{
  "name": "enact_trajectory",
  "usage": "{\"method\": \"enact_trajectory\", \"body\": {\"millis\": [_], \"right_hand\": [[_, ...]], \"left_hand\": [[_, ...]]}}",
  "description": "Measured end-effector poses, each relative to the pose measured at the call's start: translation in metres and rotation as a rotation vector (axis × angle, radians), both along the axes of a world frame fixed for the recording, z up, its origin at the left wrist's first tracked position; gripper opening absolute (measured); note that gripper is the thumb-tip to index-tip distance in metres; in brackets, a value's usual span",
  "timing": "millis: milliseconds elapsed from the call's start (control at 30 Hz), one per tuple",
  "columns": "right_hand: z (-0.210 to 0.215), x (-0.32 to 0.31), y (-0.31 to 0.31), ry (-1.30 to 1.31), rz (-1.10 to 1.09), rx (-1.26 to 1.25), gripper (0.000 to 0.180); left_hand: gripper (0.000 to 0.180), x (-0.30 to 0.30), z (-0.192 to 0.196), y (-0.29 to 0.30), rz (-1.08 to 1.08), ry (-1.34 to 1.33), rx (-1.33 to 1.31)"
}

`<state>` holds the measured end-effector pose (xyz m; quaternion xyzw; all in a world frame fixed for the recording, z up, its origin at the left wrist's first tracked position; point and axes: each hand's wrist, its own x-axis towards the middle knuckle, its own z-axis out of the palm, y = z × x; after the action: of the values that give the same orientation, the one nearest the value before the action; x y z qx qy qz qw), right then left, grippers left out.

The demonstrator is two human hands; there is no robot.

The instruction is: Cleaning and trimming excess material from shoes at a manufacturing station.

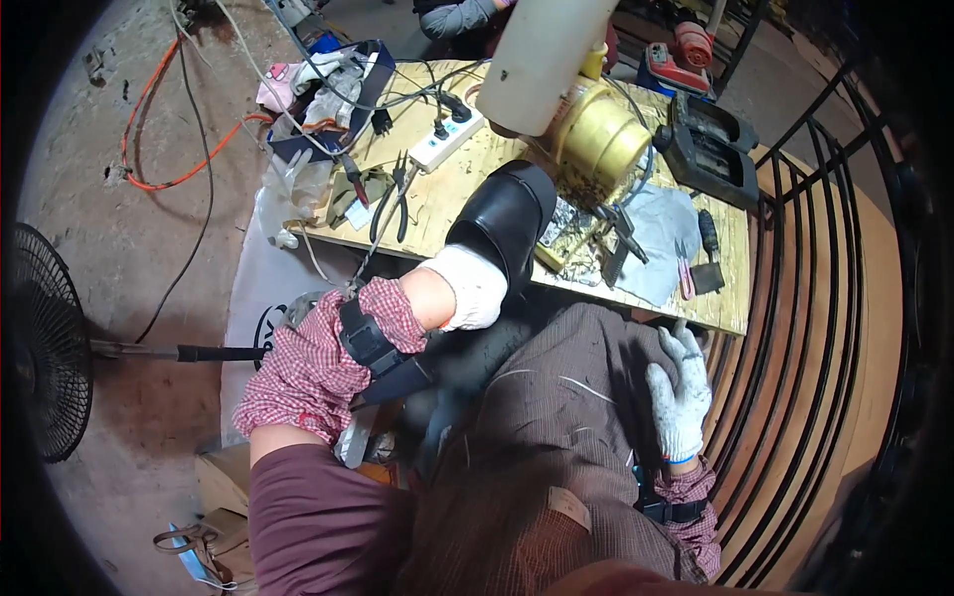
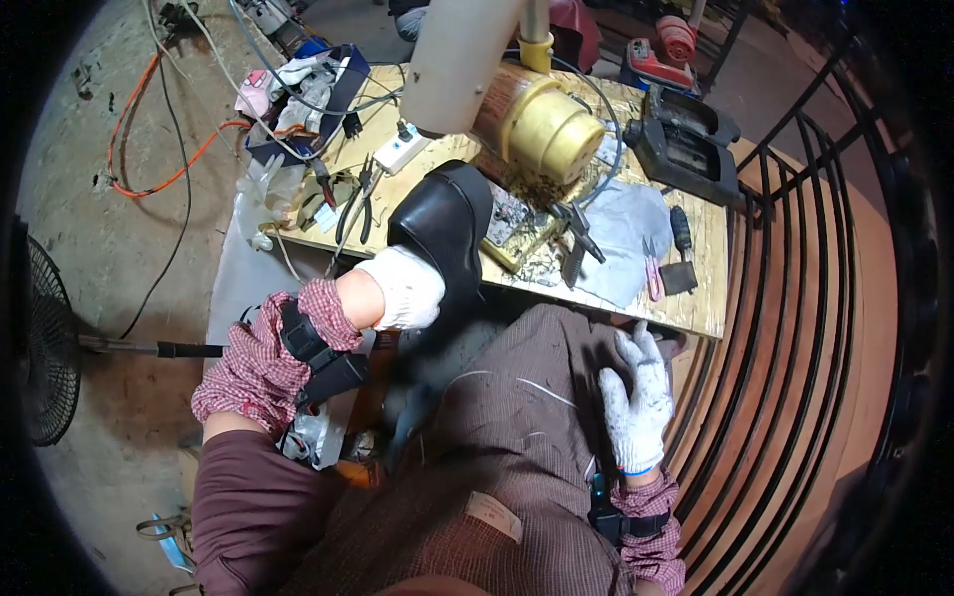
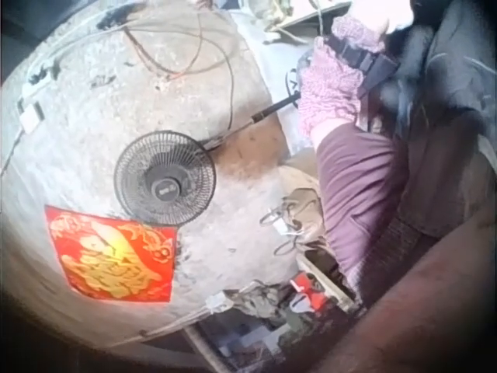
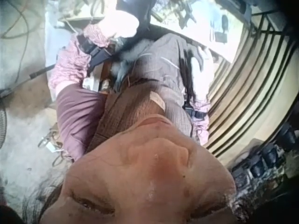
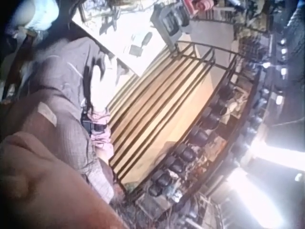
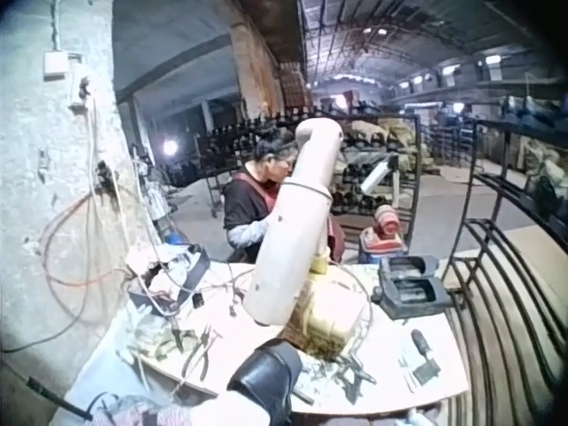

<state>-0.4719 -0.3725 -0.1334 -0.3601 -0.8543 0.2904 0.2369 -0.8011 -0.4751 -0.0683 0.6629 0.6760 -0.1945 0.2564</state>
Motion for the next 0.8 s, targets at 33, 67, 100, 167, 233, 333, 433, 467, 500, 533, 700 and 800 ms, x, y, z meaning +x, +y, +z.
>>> {"method": "enact_trajectory", "body": {"millis": [33, 67, 100, 167, 233, 333, 433, 467, 500, 533, 700, 800], "right_hand": [[0.005, -0.001, -0.001, 0.008, 0.025, 0.006, 0.044], [0.008, -0.003, -0.001, 0.014, 0.043, 0.01, 0.045], [0.01, -0.008, 0.003, 0.018, 0.075, 0.022, 0.049], [0.026, -0.029, 0.009, 0.126, 0.164, -0.011, 0.059], [0.037, -0.052, 0.016, 0.199, 0.279, -0.074, 0.077], [0.047, -0.093, 0.017, 0.556, 0.484, -0.687, 0.099], [0.044, -0.099, 0.007, 0.839, 0.544, -1.015, 0.099], [0.048, -0.097, 0.007, 0.79, 0.537, -0.906, 0.093], [0.052, -0.095, 0.007, 0.739, 0.528, -0.796, 0.087], [0.06, -0.093, 0.0, 0.571, 0.412, -0.641, 0.064], [0.082, -0.103, 0.018, 0.154, 0.483, 0.4, 0.033], [0.055, -0.109, 0.082, 0.199, 0.321, 0.774, 0.037]], "left_hand": [[0.025, 0.007, -0.001, -0.004, -0.008, 0.022, 0.021], [0.026, 0.016, 0.001, -0.006, -0.082, 0.093, 0.05], [0.026, 0.02, -0.009, -0.011, -0.096, 0.083, 0.041], [0.039, 0.026, -0.031, -0.028, -0.053, 0.055, 0.117], [0.047, 0.043, -0.026, -0.032, -0.007, 0.012, 0.103], [0.033, 0.062, -0.045, -0.041, -0.114, -0.207, 0.913], [0.034, 0.088, 0.014, -0.031, 0.626, -0.607, 0.321], [0.04, 0.081, 0.008, -0.039, -0.149, -0.13, 0.368], [0.04, 0.084, 0.012, -0.039, -0.154, -0.132, 0.365], [0.043, 0.091, 0.019, -0.042, 0.098, -0.68, 0.498], [0.033, 0.113, -0.023, -0.052, 1.167, -1.481, 0.494], [0.032, 0.108, -0.015, -0.032, 1.259, -1.545, 0.815]]}}
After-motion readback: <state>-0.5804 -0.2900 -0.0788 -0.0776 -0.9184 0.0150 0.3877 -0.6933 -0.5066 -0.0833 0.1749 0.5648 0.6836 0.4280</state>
